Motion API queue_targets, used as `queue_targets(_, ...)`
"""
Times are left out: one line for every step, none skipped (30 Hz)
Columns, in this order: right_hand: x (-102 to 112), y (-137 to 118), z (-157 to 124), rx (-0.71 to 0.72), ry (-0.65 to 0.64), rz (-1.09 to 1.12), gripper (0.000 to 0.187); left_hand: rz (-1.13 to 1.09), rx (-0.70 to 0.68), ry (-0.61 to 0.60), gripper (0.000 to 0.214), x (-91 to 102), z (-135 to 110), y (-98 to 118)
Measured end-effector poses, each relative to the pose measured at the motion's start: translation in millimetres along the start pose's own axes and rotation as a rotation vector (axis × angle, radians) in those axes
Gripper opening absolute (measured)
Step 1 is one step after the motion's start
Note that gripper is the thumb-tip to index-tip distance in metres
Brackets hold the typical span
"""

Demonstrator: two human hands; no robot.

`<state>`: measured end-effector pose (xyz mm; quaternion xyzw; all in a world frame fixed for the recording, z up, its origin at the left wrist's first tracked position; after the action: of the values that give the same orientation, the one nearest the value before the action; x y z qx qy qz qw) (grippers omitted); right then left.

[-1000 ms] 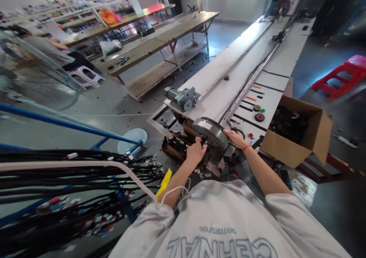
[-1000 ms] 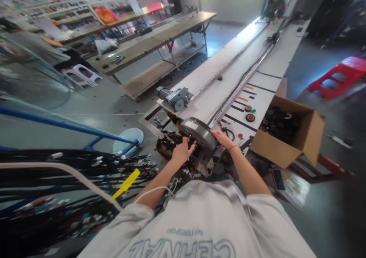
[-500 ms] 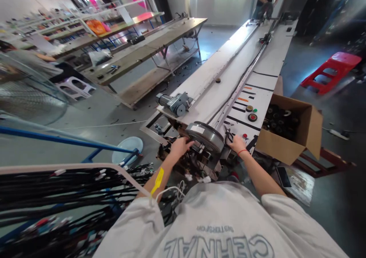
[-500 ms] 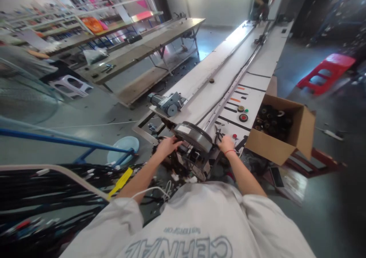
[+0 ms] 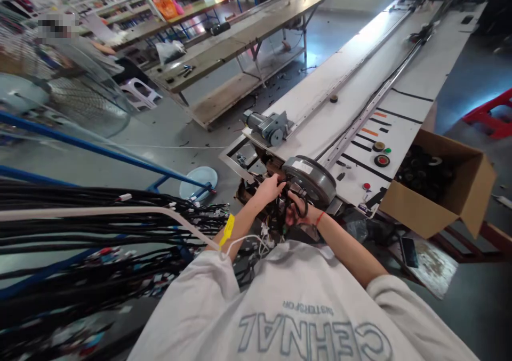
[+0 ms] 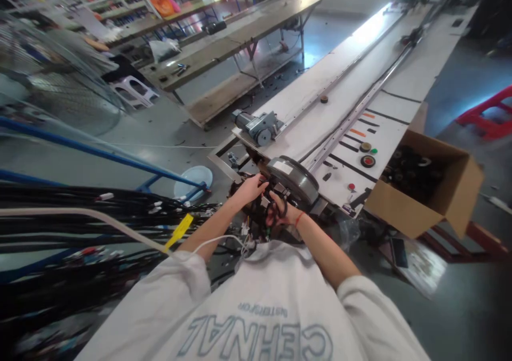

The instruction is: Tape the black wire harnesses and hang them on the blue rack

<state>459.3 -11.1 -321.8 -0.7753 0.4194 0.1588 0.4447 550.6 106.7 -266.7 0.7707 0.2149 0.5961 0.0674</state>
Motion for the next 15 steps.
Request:
queue_targets(9, 2, -3, 0.038, 0.095, -0.031, 0.073, 0.024, -0.009, -0.023, 0.025, -1.8, 1, 0)
queue_targets(15, 3, -14, 0.108, 0.151, -0.064, 0.07, 0.046, -0.014, -0.06, 0.025, -5.3, 3, -1)
queue_targets(21, 5, -29, 0.2, 0.182, -0.094, 0.068, 0.063, -0.016, -0.107, 0.026, -10.2, 6, -2)
queue_targets(30, 4, -49, 0.312, 0.221, -0.115, 0.067, 0.075, -0.017, -0.161, 0.026, -15.8, 8, -4)
queue_targets(49, 3, -72, 0.417, 0.322, -0.132, 0.065, 0.081, -0.015, -0.216, 0.026, -21.4, 10, -5)
queue_targets(75, 1, -96, 0.479, 0.486, -0.162, 0.064, 0.077, -0.008, -0.272, 0.027, -26.7, 11, -7)
queue_targets(104, -2, -118, 0.489, 0.67, -0.225, 0.062, 0.06, -0.006, -0.327, 0.031, -31.6, 11, -8)
queue_targets(132, -7, -137, 0.453, 0.85, -0.327, 0.058, 0.042, -0.008, -0.378, 0.036, -35.8, 9, -8)
queue_targets(155, -16, -152, 0.383, 1.002, -0.461, 0.053, 0.017, -0.015, -0.423, 0.041, -39.3, 6, -8)
queue_targets(175, -27, -162, 0.297, 1.121, -0.603, 0.046, -0.021, -0.022, -0.466, 0.046, -42.5, 2, -8)
queue_targets(188, -41, -171, 0.222, 1.213, -0.737, 0.038, -0.077, -0.031, -0.5, 0.05, -45.3, -3, -7)
queue_targets(196, -54, -178, 0.177, 1.294, -0.844, 0.031, -0.151, -0.044, -0.523, 0.052, -47.3, -9, -6)
queue_targets(198, -66, -185, 0.171, 1.364, -0.909, 0.026, -0.234, -0.064, -0.536, 0.053, -48.9, -16, -3)
queue_targets(193, -74, -187, 0.205, 1.391, -0.933, 0.025, -0.321, -0.088, -0.551, 0.054, -50.9, -23, 0)
queue_targets(183, -79, -183, 0.266, 1.348, -0.916, 0.028, -0.402, -0.113, -0.574, 0.055, -53.8, -32, 4)
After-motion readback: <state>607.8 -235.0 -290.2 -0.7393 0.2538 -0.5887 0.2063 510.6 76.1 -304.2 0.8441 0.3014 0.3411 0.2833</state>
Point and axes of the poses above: each hand's wrist, its own z-axis towards the middle knuckle, its own x-axis out of the back of the hand, y = z × x, the point moved 10 cm from there along z, towards the middle knuckle, and after that the axes turned 9 degrees about z, right-handed, at the moved point
